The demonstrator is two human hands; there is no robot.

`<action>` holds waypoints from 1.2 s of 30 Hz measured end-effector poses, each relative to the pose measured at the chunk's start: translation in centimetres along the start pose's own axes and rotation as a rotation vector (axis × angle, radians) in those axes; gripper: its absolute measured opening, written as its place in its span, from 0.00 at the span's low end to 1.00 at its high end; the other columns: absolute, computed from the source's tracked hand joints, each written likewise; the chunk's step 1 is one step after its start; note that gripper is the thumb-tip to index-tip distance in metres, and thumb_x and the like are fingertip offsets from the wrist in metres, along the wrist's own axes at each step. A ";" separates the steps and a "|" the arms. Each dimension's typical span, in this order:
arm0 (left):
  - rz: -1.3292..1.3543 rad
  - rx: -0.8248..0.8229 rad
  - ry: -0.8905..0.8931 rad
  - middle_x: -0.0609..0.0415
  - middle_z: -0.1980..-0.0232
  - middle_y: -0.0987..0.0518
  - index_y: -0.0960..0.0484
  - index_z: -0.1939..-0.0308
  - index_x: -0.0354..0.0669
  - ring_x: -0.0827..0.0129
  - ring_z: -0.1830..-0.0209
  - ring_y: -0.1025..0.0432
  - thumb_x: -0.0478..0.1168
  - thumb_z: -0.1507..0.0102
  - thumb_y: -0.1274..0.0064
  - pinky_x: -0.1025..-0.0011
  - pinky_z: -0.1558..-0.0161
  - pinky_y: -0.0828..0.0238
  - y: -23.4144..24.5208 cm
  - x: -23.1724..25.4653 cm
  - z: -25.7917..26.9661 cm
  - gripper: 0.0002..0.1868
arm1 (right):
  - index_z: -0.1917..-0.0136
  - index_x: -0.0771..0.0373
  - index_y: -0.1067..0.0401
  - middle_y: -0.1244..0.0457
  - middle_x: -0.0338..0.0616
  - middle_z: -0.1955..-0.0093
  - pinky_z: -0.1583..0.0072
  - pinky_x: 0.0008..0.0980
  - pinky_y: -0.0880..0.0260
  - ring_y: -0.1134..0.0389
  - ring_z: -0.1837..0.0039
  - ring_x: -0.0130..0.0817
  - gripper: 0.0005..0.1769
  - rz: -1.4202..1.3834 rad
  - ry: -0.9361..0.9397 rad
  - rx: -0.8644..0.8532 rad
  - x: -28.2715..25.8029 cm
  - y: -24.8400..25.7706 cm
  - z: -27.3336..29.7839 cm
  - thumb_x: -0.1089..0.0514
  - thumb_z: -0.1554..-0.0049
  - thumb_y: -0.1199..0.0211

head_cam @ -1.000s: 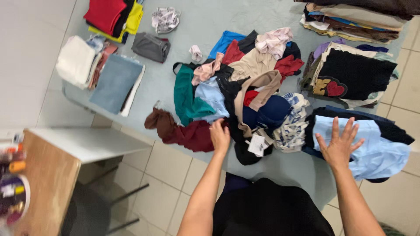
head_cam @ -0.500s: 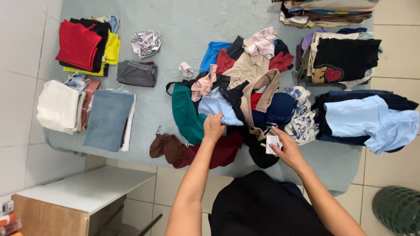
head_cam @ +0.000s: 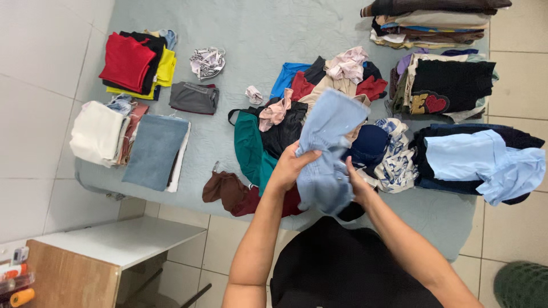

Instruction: The person folds various garments on a bed, including a light blue shirt, dark blue shorts, a beige top, socks, a blue t-shirt, a maroon t-shirt, a black top, a brown t-shirt, a black dress, and a beige t-shirt. Each item is smoothed, folded, and placed into a growing stack on the bed.

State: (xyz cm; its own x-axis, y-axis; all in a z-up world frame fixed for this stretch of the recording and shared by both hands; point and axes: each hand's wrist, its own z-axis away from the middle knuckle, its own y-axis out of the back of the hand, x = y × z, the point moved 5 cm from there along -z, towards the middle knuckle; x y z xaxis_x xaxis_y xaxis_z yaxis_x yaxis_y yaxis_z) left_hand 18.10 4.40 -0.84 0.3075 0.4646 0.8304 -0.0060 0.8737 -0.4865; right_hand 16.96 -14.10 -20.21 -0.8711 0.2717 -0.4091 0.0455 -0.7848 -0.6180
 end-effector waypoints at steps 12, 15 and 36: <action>0.185 0.366 0.178 0.49 0.41 0.20 0.27 0.36 0.41 0.63 0.43 0.23 0.57 0.39 0.45 0.63 0.42 0.25 14.6 -2.3 1.0 0.33 | 0.20 0.57 0.49 0.39 0.48 0.29 0.35 0.41 0.30 0.33 0.33 0.41 0.45 -0.213 0.252 -0.163 -6.1 2.8 1.4 0.46 0.44 0.33; 0.183 0.681 0.362 0.46 0.36 0.25 0.36 0.30 0.50 0.54 0.41 0.26 0.52 0.40 0.41 0.55 0.39 0.27 20.3 -10.8 4.1 0.37 | 0.21 0.51 0.49 0.37 0.42 0.33 0.39 0.36 0.27 0.31 0.37 0.35 0.47 -0.060 0.386 0.285 -4.1 6.5 -0.6 0.54 0.48 0.28; -1.520 0.533 -0.140 0.45 0.52 0.23 0.18 0.51 0.40 0.48 0.47 0.30 0.24 0.48 0.47 0.56 0.45 0.33 19.5 -12.3 7.5 0.21 | 0.38 0.61 0.25 0.37 0.49 0.47 0.38 0.44 0.34 0.35 0.41 0.49 0.29 1.658 0.963 0.604 -8.2 3.2 9.9 0.74 0.53 0.41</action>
State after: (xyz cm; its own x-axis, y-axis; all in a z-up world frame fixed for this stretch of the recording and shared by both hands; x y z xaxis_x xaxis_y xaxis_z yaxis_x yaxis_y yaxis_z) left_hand 7.08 16.78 -18.51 0.2531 -0.8494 0.4630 -0.1145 0.4489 0.8862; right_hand 19.39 -24.32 -12.22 0.3410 -0.7827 -0.5208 0.0590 -0.5350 0.8428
